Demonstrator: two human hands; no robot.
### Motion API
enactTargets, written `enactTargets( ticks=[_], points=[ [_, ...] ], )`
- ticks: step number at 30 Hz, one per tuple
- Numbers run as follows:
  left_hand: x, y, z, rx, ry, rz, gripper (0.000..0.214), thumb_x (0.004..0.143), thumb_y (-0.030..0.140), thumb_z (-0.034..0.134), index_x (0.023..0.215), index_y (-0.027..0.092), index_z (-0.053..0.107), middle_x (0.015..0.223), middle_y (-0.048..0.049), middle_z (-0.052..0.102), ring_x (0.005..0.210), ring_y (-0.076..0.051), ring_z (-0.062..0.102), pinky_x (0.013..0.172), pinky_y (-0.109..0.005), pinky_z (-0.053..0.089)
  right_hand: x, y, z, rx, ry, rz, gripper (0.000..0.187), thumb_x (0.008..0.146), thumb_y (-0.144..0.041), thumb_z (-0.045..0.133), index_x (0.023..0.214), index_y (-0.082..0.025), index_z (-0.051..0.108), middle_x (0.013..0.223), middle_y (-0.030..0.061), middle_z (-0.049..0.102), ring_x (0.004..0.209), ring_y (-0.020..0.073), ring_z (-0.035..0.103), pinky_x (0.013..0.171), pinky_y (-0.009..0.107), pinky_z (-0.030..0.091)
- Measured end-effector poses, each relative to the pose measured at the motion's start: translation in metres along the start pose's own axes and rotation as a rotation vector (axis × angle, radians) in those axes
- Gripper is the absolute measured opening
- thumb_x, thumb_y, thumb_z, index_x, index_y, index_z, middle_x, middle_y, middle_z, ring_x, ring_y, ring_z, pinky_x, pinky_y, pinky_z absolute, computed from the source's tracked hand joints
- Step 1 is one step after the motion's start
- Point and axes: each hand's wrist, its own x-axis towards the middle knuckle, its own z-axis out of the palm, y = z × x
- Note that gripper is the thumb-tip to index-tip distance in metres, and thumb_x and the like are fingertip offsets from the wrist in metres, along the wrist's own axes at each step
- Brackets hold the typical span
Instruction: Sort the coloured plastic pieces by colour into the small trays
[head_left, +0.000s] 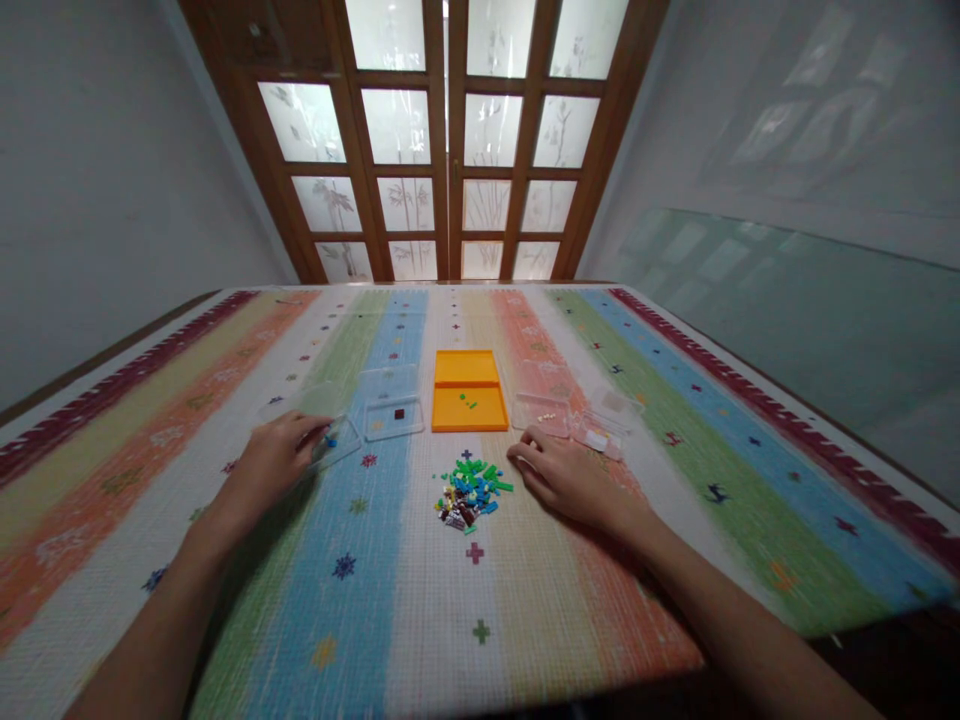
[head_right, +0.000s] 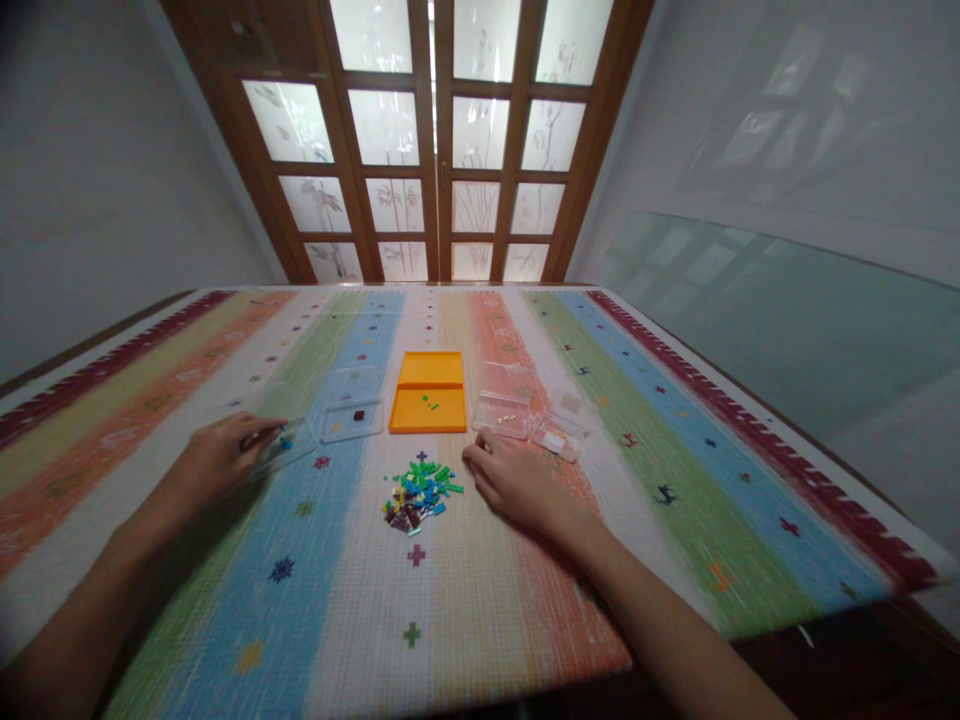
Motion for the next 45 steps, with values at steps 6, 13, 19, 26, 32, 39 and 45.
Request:
enactTargets(
  ticks=[6, 13, 19, 26, 32, 39, 45],
  points=[
    [0.002, 0.001, 0.006, 0.072, -0.082, 0.035, 0.043, 0.091, 0.041, 0.043, 0.095, 0.019, 0.08, 0.08, -0.0116, 0.07, 0.073, -0.029, 0.066, 0.072, -0.04, 0.052, 0.0, -0.001, -0.001, -0.007, -0.021, 0.004, 0.017, 0.101, -0.014, 0.045, 0.098, -0.018, 0.061, 0.099, 0.01, 0.063, 0.082, 0.0191, 0.061, 0.071, 0.031, 0.043],
    [-0.002, 0.015, -0.005, -0.059, 0.155, 0.058, 0.041, 0.096, 0.046, 0.045, 0.101, 0.018, 0.075, 0.089, -0.0092, 0.075, 0.076, -0.025, 0.068, 0.075, -0.037, 0.053, 0.001, 0.0, 0.0, -0.007, -0.019, 0.002, 0.017, 0.1, -0.012, 0.046, 0.098, -0.018, 0.062, 0.1, 0.0101, 0.064, 0.081, 0.0186, 0.061, 0.07, 0.03, 0.042],
    [-0.012, 0.071, 0.009, -0.29, 0.127, 0.326, 0.027, 0.099, 0.04, 0.056, 0.108, 0.02, 0.072, 0.085, -0.0028, 0.071, 0.074, -0.017, 0.066, 0.074, -0.031, 0.053, 0.001, -0.003, -0.004, -0.008, -0.007, 0.004, 0.02, 0.103, -0.015, 0.044, 0.097, -0.018, 0.062, 0.097, 0.0091, 0.063, 0.08, 0.0176, 0.06, 0.072, 0.03, 0.042],
    [-0.035, 0.111, 0.043, -0.394, -0.267, 0.513, 0.015, 0.094, 0.034, 0.07, 0.104, 0.022, 0.071, 0.098, -0.0049, 0.069, 0.092, -0.021, 0.065, 0.083, -0.035, 0.053, 0.001, -0.002, -0.002, -0.009, -0.014, 0.009, 0.017, 0.102, -0.014, 0.046, 0.098, -0.018, 0.062, 0.098, 0.0093, 0.063, 0.081, 0.0179, 0.059, 0.072, 0.03, 0.042],
    [-0.038, 0.113, 0.05, -0.47, -0.274, 0.518, 0.014, 0.095, 0.027, 0.069, 0.108, 0.021, 0.068, 0.099, -0.0055, 0.064, 0.093, -0.021, 0.062, 0.082, -0.036, 0.052, 0.001, -0.002, -0.003, -0.023, -0.012, 0.009, 0.015, 0.101, -0.015, 0.048, 0.097, -0.019, 0.062, 0.098, 0.0087, 0.064, 0.082, 0.0176, 0.059, 0.071, 0.029, 0.04],
    [-0.038, 0.113, 0.049, -0.453, -0.268, 0.491, 0.012, 0.094, 0.031, 0.07, 0.091, 0.02, 0.067, 0.092, -0.0035, 0.062, 0.085, -0.019, 0.06, 0.077, -0.033, 0.049, 0.001, -0.001, 0.0, -0.019, -0.019, 0.011, 0.016, 0.102, -0.016, 0.047, 0.097, -0.019, 0.061, 0.1, 0.0087, 0.063, 0.082, 0.0173, 0.059, 0.071, 0.029, 0.04],
    [-0.04, 0.114, 0.05, -0.416, -0.291, 0.428, 0.018, 0.094, 0.037, 0.07, 0.096, 0.02, 0.067, 0.087, -0.0026, 0.063, 0.08, -0.019, 0.06, 0.074, -0.032, 0.049, 0.001, -0.001, -0.001, -0.001, -0.029, 0.014, 0.017, 0.103, -0.016, 0.045, 0.098, -0.018, 0.061, 0.1, 0.0088, 0.063, 0.083, 0.0178, 0.059, 0.074, 0.029, 0.042]
  ],
)
